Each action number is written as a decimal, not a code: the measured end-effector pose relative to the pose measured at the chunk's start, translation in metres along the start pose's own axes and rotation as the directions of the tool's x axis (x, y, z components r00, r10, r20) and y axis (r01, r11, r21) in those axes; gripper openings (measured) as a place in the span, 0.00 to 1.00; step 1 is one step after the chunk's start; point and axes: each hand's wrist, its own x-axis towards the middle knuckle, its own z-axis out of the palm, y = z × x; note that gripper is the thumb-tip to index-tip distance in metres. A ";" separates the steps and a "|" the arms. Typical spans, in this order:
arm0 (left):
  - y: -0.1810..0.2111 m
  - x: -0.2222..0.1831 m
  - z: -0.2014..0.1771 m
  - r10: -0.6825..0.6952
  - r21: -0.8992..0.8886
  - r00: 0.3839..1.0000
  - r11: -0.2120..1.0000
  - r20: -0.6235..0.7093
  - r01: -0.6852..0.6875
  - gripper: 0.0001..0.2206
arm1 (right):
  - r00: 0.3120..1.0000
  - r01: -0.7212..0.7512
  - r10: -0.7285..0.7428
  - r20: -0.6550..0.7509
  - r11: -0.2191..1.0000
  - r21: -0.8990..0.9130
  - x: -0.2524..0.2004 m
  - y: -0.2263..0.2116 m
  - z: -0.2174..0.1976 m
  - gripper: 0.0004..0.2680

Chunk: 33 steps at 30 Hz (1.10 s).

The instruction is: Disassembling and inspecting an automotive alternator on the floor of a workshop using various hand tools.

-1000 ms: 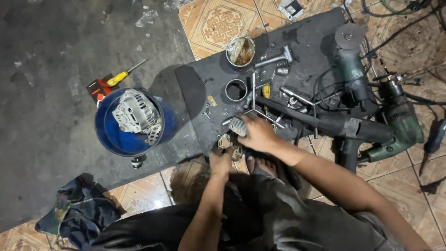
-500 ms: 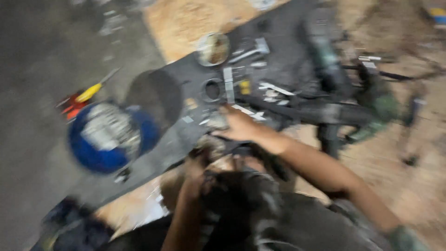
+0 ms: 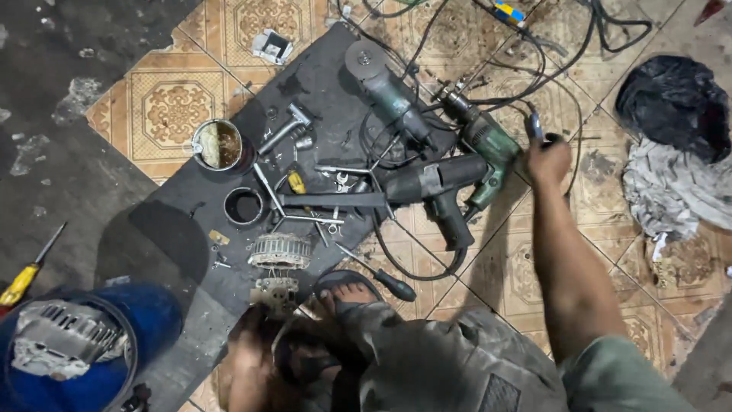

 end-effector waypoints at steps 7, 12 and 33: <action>0.043 -0.065 0.038 0.061 0.073 0.997 0.996 -0.039 -0.058 0.14 | 0.849 -0.333 0.312 0.427 0.943 -0.027 0.064 0.071 0.051 0.31; 0.030 -0.048 0.029 0.047 0.048 0.999 0.998 -0.007 -0.046 0.08 | 0.749 -0.488 0.423 0.510 0.873 -0.006 0.081 0.084 0.069 0.30; 0.057 -0.083 0.066 0.123 0.256 0.987 0.962 -0.100 -0.094 0.14 | 0.716 0.667 -0.334 -0.613 0.587 0.460 0.126 -0.147 -0.009 0.08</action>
